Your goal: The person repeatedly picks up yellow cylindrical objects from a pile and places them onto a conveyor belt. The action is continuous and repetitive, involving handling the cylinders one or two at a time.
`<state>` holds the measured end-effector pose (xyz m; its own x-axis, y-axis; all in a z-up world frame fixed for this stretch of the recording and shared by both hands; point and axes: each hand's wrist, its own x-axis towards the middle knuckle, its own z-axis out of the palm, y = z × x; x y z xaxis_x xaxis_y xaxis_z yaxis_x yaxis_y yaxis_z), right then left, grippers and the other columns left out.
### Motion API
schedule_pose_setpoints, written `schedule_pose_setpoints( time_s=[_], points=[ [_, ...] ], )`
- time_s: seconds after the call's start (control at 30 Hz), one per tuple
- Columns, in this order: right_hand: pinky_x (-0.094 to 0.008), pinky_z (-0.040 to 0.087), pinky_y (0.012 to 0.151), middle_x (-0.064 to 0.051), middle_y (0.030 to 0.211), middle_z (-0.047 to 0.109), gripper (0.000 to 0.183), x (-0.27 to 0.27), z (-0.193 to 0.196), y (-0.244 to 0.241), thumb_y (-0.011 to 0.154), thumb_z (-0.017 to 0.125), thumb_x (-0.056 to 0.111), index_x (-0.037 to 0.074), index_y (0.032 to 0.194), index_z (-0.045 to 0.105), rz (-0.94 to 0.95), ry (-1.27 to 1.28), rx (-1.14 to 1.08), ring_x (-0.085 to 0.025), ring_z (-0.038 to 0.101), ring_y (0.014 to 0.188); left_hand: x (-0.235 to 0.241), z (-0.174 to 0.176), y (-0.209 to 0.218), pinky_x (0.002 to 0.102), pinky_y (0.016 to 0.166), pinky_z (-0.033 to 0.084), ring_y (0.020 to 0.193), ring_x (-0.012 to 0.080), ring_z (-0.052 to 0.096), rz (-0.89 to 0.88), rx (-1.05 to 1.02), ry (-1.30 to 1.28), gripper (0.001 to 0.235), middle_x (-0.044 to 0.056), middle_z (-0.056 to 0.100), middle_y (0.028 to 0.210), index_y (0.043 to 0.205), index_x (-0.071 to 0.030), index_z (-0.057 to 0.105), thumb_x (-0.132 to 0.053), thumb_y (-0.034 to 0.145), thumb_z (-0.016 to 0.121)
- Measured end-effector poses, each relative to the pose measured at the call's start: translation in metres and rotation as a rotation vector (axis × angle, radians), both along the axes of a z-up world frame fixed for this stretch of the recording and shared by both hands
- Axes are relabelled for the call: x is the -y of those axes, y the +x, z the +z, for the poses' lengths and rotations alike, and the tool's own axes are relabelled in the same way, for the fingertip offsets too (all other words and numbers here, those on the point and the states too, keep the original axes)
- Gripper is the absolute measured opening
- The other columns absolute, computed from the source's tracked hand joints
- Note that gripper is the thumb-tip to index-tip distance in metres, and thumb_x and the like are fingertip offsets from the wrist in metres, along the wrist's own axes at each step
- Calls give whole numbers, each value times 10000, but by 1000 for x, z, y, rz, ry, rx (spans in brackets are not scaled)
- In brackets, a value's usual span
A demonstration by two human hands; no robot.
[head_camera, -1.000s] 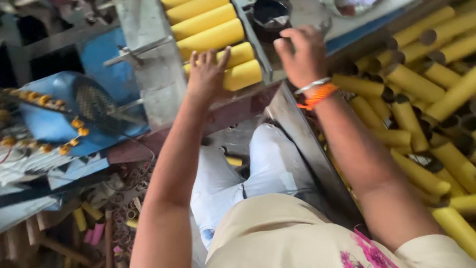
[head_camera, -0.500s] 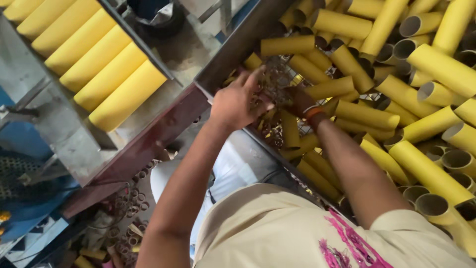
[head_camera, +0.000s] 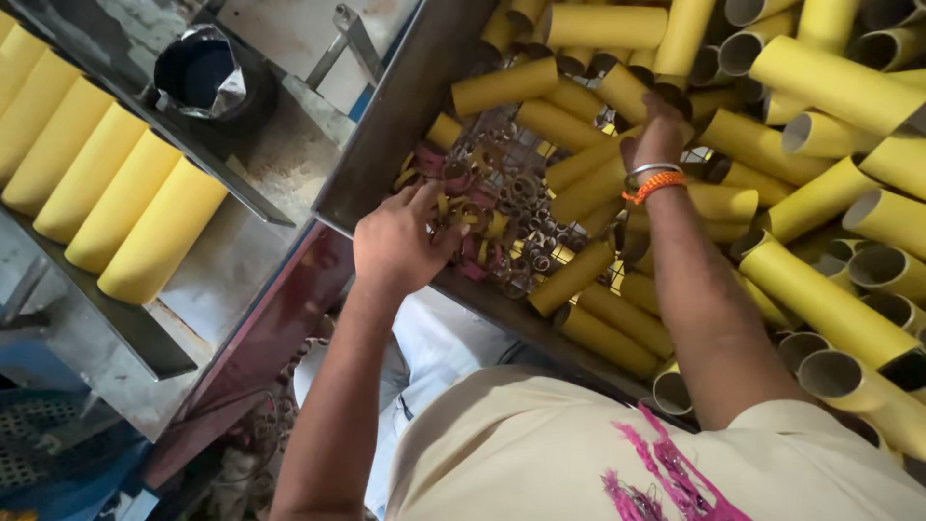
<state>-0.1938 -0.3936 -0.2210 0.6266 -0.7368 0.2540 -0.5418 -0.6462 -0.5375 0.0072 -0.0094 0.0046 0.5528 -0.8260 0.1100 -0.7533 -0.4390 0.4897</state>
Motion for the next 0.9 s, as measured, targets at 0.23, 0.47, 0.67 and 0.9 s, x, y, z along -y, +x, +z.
schedule_pose_setpoints(
  time_s=[0.23,0.47,0.67,0.9],
  points=[
    [-524,486,886,-339,1275,615,702,-70,-8,17,733,654,-15,24,1427,559,-102,-84,-5,-529,584,1074,-9,-12,-3,449,760,556,954,305,693,-14,29,-118,367,58,717,1021,1181,-155,701,-333,864,746],
    [-535,521,862,-283,1104,698,399,-87,-17,-12,898,634,64,77,1296,638,-101,87,-160,-485,660,991,-21,-25,-14,517,1154,409,1116,272,662,-134,202,71,280,61,729,1023,937,-130,761,-376,923,629],
    [-401,544,816,-148,1066,701,399,-44,56,17,935,626,-62,62,1315,639,164,58,-121,-316,685,919,-48,-31,-40,610,1167,237,1286,352,503,-36,242,-46,797,163,610,1313,1327,-3,623,-654,872,553],
    [-330,622,992,-131,1229,734,433,-86,278,73,964,656,-54,22,1379,559,467,519,388,-207,728,1082,-104,-21,-34,529,1165,367,1389,316,534,-104,18,-384,389,88,605,1459,1371,-136,628,-270,1009,575]
  ],
)
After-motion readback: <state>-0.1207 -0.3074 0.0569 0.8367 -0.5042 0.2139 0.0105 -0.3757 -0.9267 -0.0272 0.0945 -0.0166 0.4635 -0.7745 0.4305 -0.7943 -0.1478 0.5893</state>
